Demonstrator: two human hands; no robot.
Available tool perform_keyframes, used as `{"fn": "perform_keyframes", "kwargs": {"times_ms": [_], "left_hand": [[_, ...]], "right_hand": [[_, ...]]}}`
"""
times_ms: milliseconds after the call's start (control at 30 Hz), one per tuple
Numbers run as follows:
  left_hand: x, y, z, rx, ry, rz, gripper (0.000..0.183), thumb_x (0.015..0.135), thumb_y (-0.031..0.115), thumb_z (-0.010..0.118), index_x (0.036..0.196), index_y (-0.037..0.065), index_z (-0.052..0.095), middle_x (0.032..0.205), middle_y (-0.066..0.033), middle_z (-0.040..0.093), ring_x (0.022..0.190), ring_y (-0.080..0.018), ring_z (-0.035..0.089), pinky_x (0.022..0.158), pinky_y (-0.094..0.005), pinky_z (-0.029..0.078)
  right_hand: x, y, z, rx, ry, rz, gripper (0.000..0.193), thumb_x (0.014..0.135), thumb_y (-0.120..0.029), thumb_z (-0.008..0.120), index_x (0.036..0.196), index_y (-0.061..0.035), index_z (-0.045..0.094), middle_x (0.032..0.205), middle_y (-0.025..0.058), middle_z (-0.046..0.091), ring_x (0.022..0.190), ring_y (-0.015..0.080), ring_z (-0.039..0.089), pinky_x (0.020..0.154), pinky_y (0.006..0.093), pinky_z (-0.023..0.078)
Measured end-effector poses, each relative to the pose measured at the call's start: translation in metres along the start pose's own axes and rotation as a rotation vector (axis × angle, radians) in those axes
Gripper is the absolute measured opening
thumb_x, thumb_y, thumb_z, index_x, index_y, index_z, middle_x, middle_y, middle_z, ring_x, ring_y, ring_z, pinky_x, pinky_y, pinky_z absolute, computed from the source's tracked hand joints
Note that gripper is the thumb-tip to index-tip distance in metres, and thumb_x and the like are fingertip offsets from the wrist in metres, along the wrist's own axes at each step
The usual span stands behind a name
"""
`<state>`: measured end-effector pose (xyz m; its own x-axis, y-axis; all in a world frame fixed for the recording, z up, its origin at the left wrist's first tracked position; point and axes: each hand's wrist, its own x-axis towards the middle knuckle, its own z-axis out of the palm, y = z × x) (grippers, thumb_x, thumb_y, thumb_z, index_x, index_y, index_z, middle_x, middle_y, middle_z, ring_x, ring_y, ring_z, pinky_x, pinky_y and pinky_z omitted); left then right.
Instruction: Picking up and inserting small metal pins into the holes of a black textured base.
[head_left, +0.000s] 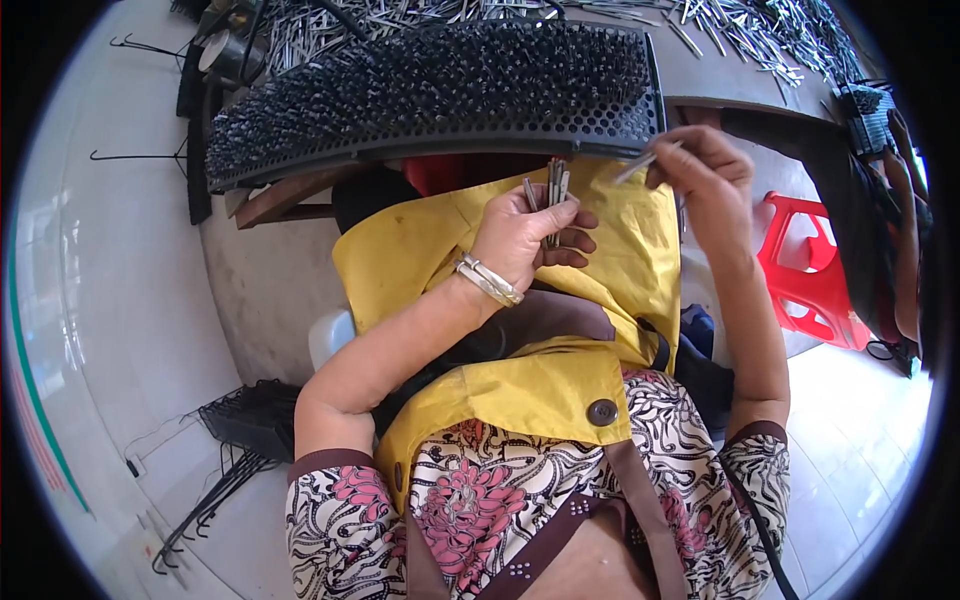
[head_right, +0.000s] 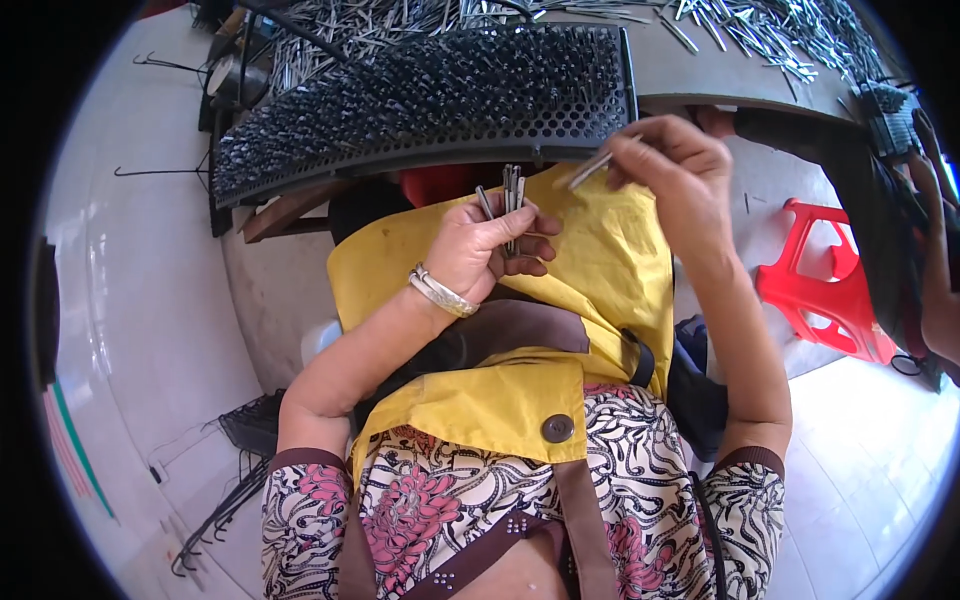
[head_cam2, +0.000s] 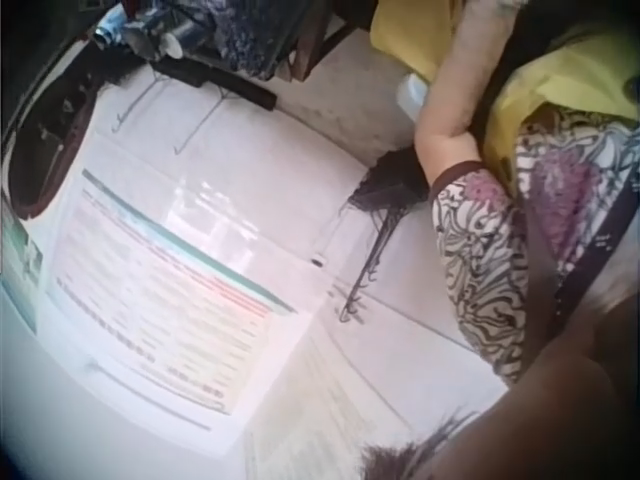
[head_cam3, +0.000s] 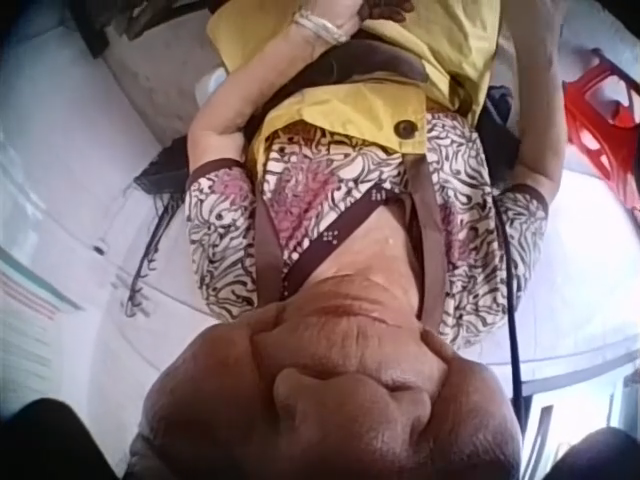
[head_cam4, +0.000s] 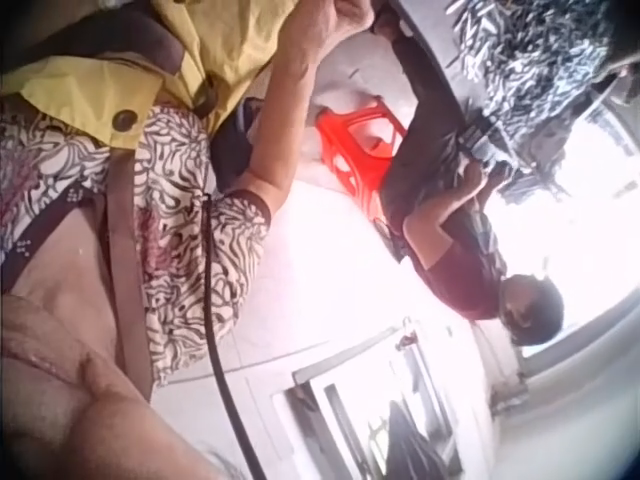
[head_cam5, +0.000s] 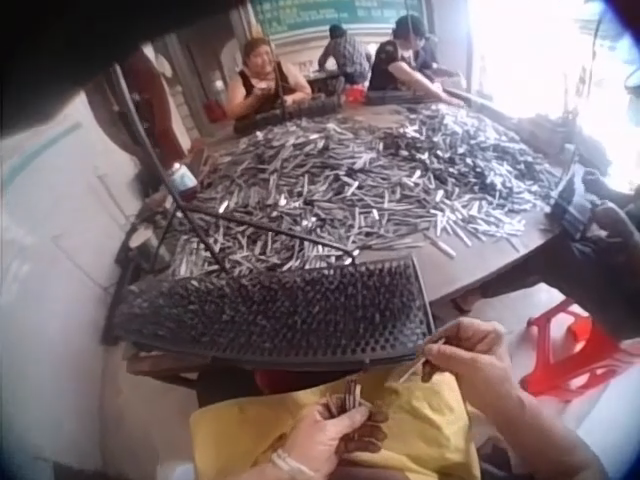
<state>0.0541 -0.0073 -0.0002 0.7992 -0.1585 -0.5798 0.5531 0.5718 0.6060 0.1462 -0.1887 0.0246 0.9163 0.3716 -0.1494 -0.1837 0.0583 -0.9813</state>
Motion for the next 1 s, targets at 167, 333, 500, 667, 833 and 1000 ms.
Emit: {"fn": "perform_keyframes", "kwargs": {"times_ms": [167,333,500,667,833,1000], "left_hand": [[-0.001,-0.006,-0.001,-0.029,-0.029,-0.079,0.011,0.083,0.012,0.054,0.089,0.003,0.052,0.086,-0.0122,0.060,0.070,-0.0192,0.060,0.057,-0.0308,0.051],[-0.007,-0.001,0.000,-0.046,-0.078,-0.074,0.010,0.082,0.011,0.054,0.089,0.003,0.052,0.086,-0.0113,0.060,0.071,-0.0181,0.059,0.059,-0.0311,0.051],[-0.003,-0.003,-0.008,-0.059,-0.066,-0.101,0.010,0.082,0.012,0.054,0.088,0.003,0.053,0.085,-0.0107,0.060,0.071,-0.0175,0.059,0.059,-0.0309,0.050],[-0.005,-0.010,-0.009,-0.099,-0.067,-0.089,0.009,0.082,0.011,0.054,0.087,0.003,0.052,0.082,-0.0098,0.060,0.069,-0.0176,0.059,0.058,-0.0308,0.051],[-0.006,-0.011,-0.008,-0.115,-0.065,-0.084,0.009,0.082,0.011,0.054,0.086,0.003,0.052,0.079,-0.0093,0.060,0.067,-0.0178,0.059,0.057,-0.0305,0.051],[-0.006,-0.011,-0.008,-0.111,-0.075,-0.059,0.009,0.083,0.011,0.054,0.086,0.003,0.052,0.080,-0.0085,0.059,0.068,-0.0175,0.059,0.059,-0.0306,0.050]], "right_hand": [[0.022,-0.009,-0.006,-0.173,0.180,-0.326,0.011,0.080,0.000,0.054,0.088,0.0058,0.058,0.077,0.0071,0.060,0.067,0.0110,0.057,0.063,0.0218,0.047],[0.032,-0.005,-0.003,-0.317,0.151,-0.365,0.014,0.079,0.001,0.056,0.091,0.0054,0.059,0.077,0.0061,0.060,0.067,0.0090,0.056,0.062,0.0198,0.046],[0.039,-0.012,0.001,-0.582,0.113,-0.382,0.011,0.079,0.002,0.055,0.090,0.0051,0.058,0.077,0.0031,0.059,0.066,0.0071,0.053,0.060,0.0186,0.044],[0.044,-0.023,0.003,-0.708,-0.098,-0.420,0.010,0.077,0.002,0.056,0.087,0.0039,0.057,0.077,0.0038,0.058,0.064,0.0063,0.051,0.059,0.0192,0.041],[0.052,-0.023,0.006,-0.905,-0.208,-0.540,0.010,0.076,0.000,0.057,0.085,0.0029,0.056,0.072,0.0076,0.056,0.060,0.0105,0.050,0.056,0.0221,0.040],[0.054,-0.021,0.011,-0.909,-0.164,-0.560,0.009,0.075,-0.002,0.058,0.082,0.0034,0.056,0.071,0.0093,0.054,0.058,0.0164,0.050,0.053,0.0249,0.039]]}}
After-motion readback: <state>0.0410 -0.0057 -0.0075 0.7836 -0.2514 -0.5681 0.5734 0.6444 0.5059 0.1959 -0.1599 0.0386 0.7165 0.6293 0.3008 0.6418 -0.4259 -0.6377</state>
